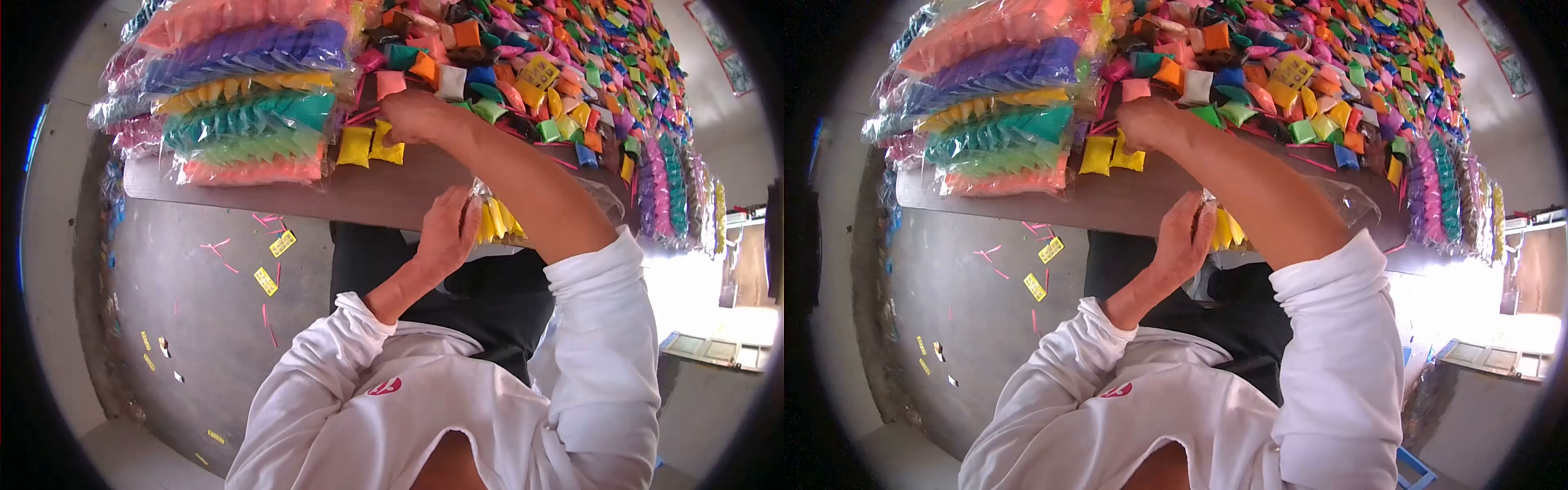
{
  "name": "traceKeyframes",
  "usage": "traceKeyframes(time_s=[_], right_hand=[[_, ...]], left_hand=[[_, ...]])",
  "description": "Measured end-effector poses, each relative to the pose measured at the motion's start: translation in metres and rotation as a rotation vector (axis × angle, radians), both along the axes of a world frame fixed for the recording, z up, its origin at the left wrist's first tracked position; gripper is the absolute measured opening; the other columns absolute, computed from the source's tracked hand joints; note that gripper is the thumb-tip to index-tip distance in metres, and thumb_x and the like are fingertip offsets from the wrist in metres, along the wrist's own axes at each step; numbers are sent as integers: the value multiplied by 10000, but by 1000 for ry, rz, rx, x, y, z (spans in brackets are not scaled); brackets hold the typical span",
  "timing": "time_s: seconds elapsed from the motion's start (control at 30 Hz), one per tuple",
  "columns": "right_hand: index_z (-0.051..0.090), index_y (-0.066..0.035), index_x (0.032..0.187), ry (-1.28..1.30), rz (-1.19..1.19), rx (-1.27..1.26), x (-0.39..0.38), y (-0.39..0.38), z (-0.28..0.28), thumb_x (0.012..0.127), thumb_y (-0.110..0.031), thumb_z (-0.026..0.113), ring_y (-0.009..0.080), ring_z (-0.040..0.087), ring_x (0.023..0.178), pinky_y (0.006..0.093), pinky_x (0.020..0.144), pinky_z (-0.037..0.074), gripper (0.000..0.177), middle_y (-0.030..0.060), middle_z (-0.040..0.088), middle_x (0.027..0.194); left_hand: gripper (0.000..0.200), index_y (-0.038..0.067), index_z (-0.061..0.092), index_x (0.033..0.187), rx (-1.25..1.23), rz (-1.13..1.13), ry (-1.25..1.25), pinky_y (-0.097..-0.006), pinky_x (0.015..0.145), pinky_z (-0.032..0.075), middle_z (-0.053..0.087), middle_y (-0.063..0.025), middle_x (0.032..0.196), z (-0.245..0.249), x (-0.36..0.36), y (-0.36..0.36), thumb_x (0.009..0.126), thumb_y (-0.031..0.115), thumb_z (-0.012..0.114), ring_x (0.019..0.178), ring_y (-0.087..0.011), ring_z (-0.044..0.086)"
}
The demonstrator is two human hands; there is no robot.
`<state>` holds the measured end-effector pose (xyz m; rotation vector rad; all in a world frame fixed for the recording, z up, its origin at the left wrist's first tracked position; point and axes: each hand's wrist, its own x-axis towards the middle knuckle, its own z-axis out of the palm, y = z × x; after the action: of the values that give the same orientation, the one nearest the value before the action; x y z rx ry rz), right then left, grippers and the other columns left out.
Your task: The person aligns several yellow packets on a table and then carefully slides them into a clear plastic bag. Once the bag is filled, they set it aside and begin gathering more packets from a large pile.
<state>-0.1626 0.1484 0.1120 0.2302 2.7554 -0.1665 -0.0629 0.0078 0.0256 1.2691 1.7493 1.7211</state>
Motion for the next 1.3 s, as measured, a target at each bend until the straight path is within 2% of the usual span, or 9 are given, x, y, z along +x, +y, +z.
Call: traceKeyframes(time_s=[0.1, 0.23, 0.47, 0.7, 0.9, 1.0, 1.1, 1.2, 1.3], right_hand=[[661, 37, 925, -132, 78, 22, -13, 12, -5, 767, -400, 713, 347, 639, 874, 435, 758, 498, 467, 216, 653, 920], [569, 54, 801, 65, 161, -244, -3, 26, 29, 784, -413, 684, 309, 565, 739, 416, 664, 440, 482, 180, 584, 781], [648, 59, 1004, -92, 262, -211, -53, 6, -9, 799, -394, 683, 318, 625, 859, 405, 759, 489, 498, 206, 665, 903], [669, 37, 964, -142, 145, -208, -53, -19, -1, 693, -367, 773, 302, 651, 805, 418, 689, 496, 498, 191, 678, 866], [655, 27, 887, 71, 199, -266, -23, 2, 28, 677, -336, 782, 260, 631, 751, 398, 642, 474, 438, 142, 654, 792], [643, 25, 898, 286, 63, -359, 35, 14, 82, 698, -310, 763, 221, 593, 712, 381, 644, 462, 409, 122, 619, 747], [661, -7, 1027, 703, 86, -145, 116, 37, 121, 719, -315, 750, 226, 630, 752, 360, 696, 500, 445, 116, 659, 827], [648, -61, 996, 780, -289, -228, 225, 22, 158, 796, -268, 736, 145, 611, 745, 311, 690, 503, 301, 65, 643, 833], [634, -15, 1082, 793, -516, -164, 312, 38, 132, 738, -255, 742, 124, 600, 754, 302, 689, 487, 433, 82, 641, 836]], left_hand=[[155, -1, 557, 1033, 16, 3, 0, -465, 790, 464, 594, -201, 980, -1, -1, 0, 951, 124, 511, 896, -431, 560], [146, 2, 568, 1013, 77, 24, -9, -454, 797, 471, 604, -189, 987, 2, 0, -1, 952, 123, 515, 906, -415, 569], [140, 7, 574, 1013, 63, 14, -26, -446, 815, 469, 611, -184, 987, 1, 1, 1, 957, 122, 518, 920, -404, 571], [148, 3, 573, 1030, 125, 9, -9, -450, 816, 467, 608, -189, 989, -2, -1, 2, 954, 116, 515, 918, -413, 568], [150, 1, 582, 1007, 47, 26, 34, -460, 822, 468, 607, -201, 965, -3, -2, 0, 949, 120, 511, 910, -422, 568], [183, -8, 592, 967, -14, 31, -64, -437, 740, 479, 602, -204, 888, -6, 3, 1, 968, 152, 503, 816, -386, 594], [204, -6, 594, 965, 2, 23, -43, -397, 651, 458, 585, -184, 818, -6, 3, 2, 986, 173, 498, 723, -313, 583], [219, -3, 601, 996, 46, 32, -59, -362, 629, 445, 574, -131, 794, -11, 3, 3, 1001, 183, 486, 689, -236, 556], [239, -4, 605, 1037, 72, 35, -38, -318, 640, 453, 596, -92, 823, -6, 4, 5, 1015, 190, 467, 711, -170, 558]])
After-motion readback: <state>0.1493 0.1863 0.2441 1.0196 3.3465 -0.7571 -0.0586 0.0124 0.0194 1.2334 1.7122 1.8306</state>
